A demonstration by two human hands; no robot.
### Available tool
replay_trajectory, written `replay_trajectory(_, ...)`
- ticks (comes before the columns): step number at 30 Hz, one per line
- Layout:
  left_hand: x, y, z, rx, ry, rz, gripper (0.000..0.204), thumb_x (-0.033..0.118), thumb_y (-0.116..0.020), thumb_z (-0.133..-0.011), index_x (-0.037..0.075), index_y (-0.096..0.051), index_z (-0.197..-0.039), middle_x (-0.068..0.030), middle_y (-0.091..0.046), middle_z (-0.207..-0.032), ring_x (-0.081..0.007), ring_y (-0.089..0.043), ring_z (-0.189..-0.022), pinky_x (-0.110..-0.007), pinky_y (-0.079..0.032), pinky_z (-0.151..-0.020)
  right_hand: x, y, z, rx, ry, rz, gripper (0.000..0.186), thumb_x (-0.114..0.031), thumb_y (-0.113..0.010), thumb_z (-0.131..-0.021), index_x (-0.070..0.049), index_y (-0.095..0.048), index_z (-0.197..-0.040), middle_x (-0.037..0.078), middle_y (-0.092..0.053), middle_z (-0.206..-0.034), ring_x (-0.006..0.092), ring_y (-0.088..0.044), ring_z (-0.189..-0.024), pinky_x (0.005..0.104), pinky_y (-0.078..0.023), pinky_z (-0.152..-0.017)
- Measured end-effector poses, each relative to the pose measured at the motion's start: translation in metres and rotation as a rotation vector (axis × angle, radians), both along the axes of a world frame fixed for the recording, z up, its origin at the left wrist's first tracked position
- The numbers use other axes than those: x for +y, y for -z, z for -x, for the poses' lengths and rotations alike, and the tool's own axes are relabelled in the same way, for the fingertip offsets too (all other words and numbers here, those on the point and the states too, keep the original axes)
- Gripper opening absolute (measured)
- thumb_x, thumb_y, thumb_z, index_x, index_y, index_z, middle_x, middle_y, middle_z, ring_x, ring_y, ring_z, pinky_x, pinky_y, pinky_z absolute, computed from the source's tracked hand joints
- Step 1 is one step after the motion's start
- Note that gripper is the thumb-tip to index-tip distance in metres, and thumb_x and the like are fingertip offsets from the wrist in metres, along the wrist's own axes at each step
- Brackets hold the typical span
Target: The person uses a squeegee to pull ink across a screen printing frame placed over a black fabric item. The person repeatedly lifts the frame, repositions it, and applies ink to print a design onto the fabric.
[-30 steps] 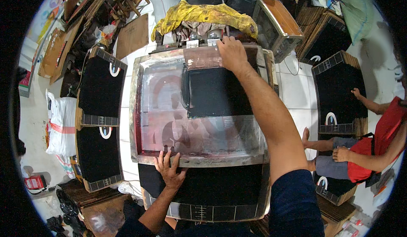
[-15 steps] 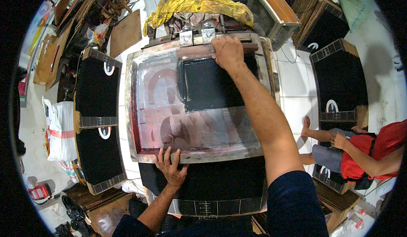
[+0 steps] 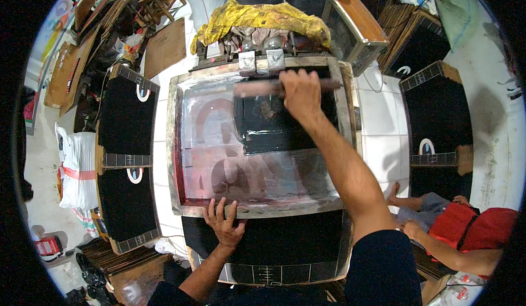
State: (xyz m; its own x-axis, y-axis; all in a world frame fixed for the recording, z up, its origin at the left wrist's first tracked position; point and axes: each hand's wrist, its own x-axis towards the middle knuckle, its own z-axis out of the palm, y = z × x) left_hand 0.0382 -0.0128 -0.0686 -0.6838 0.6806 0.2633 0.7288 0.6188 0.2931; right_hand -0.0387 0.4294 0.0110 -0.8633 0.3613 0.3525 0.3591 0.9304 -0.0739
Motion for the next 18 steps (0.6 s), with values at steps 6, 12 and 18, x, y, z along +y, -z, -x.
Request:
replay_trajectory(6, 0.000, 0.003, -0.001, -0.002, -0.015, 0.000, 0.063, 0.032, -0.086, -0.073, 0.020, -0.071, -0.133, -0.0094, -0.056, -0.149, -0.0380, -0.038, -0.149, -0.063, -0.012, -0.126, 0.027, 0.014, 0.022, 0.031, -0.005, -0.001, 0.029, -0.017, -0.084, -0.074, -0.014, -0.068, -0.098, 0.005, -0.072, -0.099, 0.0280, -0.068, -0.100, 0.0468, -0.048, -0.086)
replay_trajectory(12, 0.002, 0.001, 0.000, 0.020, -0.009, -0.024, 0.064, 0.038, -0.087, -0.076, 0.021, -0.070, -0.135, -0.0087, -0.056, -0.149, -0.0364, -0.038, -0.149, -0.064, -0.014, -0.125, -0.050, -0.003, -0.063, -0.095, 0.014, 0.060, 0.032, -0.015, -0.083, -0.072, -0.012, -0.067, -0.100, 0.007, -0.069, -0.098, 0.0264, -0.067, -0.098, 0.0439, -0.047, -0.084)
replay_trajectory(18, 0.005, -0.006, -0.001, 0.022, -0.015, -0.038, 0.067, 0.033, -0.089, -0.071, 0.020, -0.070, -0.134, -0.0088, -0.057, -0.144, -0.0365, -0.040, -0.146, -0.064, -0.018, -0.124, -0.109, 0.008, -0.122, -0.038, 0.027, 0.052, 0.023, -0.007, -0.073, -0.080, -0.011, -0.067, -0.102, 0.006, -0.065, -0.098, 0.0258, -0.062, -0.097, 0.0428, -0.046, -0.085)
